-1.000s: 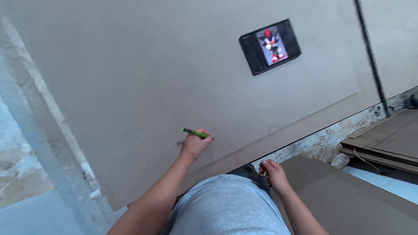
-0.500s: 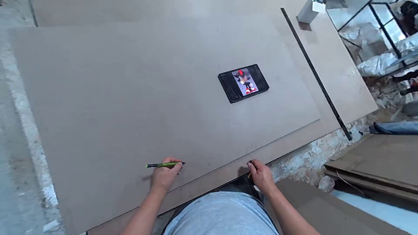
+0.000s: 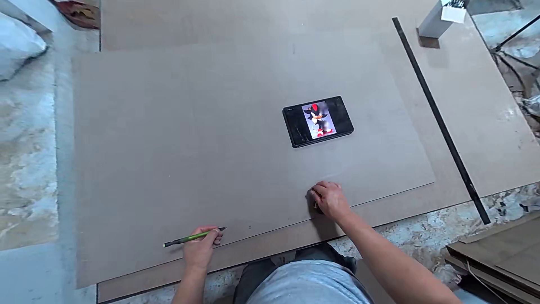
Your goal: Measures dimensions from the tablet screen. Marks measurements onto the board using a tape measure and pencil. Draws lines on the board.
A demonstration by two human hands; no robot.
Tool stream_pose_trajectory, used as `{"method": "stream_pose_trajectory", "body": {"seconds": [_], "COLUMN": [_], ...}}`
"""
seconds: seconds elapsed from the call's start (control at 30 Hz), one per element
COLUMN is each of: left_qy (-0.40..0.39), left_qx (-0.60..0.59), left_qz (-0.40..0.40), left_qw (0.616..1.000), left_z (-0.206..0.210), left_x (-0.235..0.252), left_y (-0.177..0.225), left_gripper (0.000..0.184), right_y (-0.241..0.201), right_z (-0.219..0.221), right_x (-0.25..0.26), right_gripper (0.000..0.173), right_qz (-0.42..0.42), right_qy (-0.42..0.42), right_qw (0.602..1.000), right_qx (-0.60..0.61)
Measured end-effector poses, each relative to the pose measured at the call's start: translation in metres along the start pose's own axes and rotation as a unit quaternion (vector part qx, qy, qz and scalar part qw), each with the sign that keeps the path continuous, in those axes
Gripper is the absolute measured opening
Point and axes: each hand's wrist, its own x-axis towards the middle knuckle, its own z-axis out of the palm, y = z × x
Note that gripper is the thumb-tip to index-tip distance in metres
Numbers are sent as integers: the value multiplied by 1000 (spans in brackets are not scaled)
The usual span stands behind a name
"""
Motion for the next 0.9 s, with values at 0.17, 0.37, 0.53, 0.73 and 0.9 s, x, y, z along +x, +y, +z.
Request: {"method": "stream_pose_trajectory", "body": {"seconds": [0.17,0.37,0.53,0.73,0.9], "left_qy": [24,21,-10,-24,-94], "left_qx": [-9,-6,9,31,140], "left_qz": [-12,-7,0,26,37], "left_qw": [1000,1000,1000,999,985], "left_z": [6,5,-1,-3,-2], "left_x": [-5,-6,-8,-5,0], "left_y": [1,0,0,-11,2], "left_gripper": [5,6,7,7,6], "right_y": [-12,-58,-60,-50,-54], "right_z": [-14,35,70,80,79], "right_x": [15,16,47,50,54], "right_gripper": [35,43,49,59,64], "right_qz": [0,-201,-225,-143,-94], "right_qy": [75,34,58,63,40], "right_qw": [997,979,973,986,991], "right_qx": [-35,5,-2,-63,-90]}}
